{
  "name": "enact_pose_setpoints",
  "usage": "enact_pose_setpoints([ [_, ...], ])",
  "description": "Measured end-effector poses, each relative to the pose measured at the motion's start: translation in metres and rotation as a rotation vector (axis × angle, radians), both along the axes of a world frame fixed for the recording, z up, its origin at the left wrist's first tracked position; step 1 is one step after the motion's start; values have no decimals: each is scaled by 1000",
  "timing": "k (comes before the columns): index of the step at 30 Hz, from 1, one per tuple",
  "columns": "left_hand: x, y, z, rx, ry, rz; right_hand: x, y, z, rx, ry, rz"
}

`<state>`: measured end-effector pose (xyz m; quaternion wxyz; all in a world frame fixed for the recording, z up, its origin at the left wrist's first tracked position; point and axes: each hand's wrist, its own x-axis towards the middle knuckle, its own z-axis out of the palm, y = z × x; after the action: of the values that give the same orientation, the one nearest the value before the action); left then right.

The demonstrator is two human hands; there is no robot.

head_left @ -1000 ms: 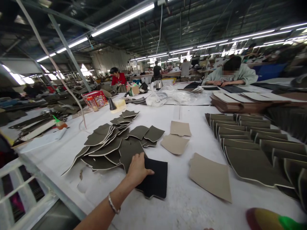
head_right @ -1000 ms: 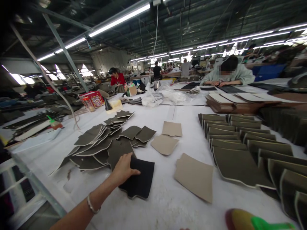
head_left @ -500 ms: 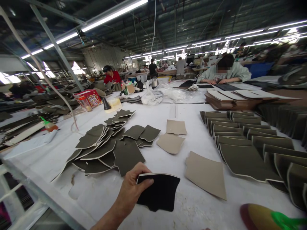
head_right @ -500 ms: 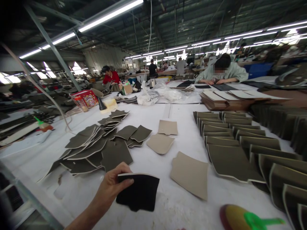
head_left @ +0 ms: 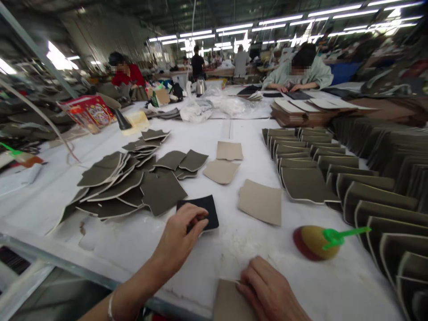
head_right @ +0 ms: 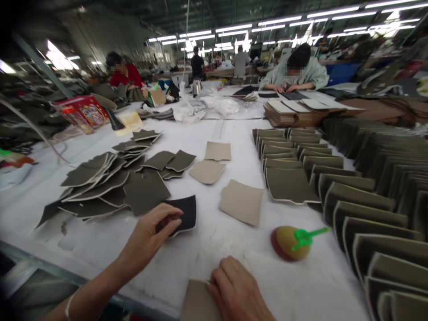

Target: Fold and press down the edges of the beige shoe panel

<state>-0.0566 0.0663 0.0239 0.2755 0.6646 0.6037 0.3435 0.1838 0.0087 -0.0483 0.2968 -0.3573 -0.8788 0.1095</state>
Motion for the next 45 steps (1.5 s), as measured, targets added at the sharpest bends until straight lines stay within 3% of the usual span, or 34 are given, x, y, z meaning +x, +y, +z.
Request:
enact_pose_setpoints([
  [3,16,-7,-7,-542,-195,-381,-4,-5,11,-78,27,16],
  [5,23,-10,-12,-718,-259,-493,-6,-7,15,-62,22,12],
  [17,31,-8,-13,-979,-285,-729,-9,-12,21,117,-34,67],
  [24,36,-9,-15,-1055,-179,-865,-11,-23,20,98,-170,141],
  [27,36,-14,-17,-967,-118,-886,-12,-26,16,66,-170,145],
  [30,34,-20,-21,-875,-123,-831,-12,-26,10,95,-106,96],
  [34,32,-25,-28,-1002,-245,-713,-13,-28,7,89,-40,7],
  [37,34,-30,-27,-1044,-216,-691,-15,-30,6,111,-28,-6],
  [41,40,-39,-18,-812,0,-758,-16,-33,-3,165,-20,20],
  [45,46,-47,-11,-636,180,-769,-11,-36,-10,18,-124,37],
])
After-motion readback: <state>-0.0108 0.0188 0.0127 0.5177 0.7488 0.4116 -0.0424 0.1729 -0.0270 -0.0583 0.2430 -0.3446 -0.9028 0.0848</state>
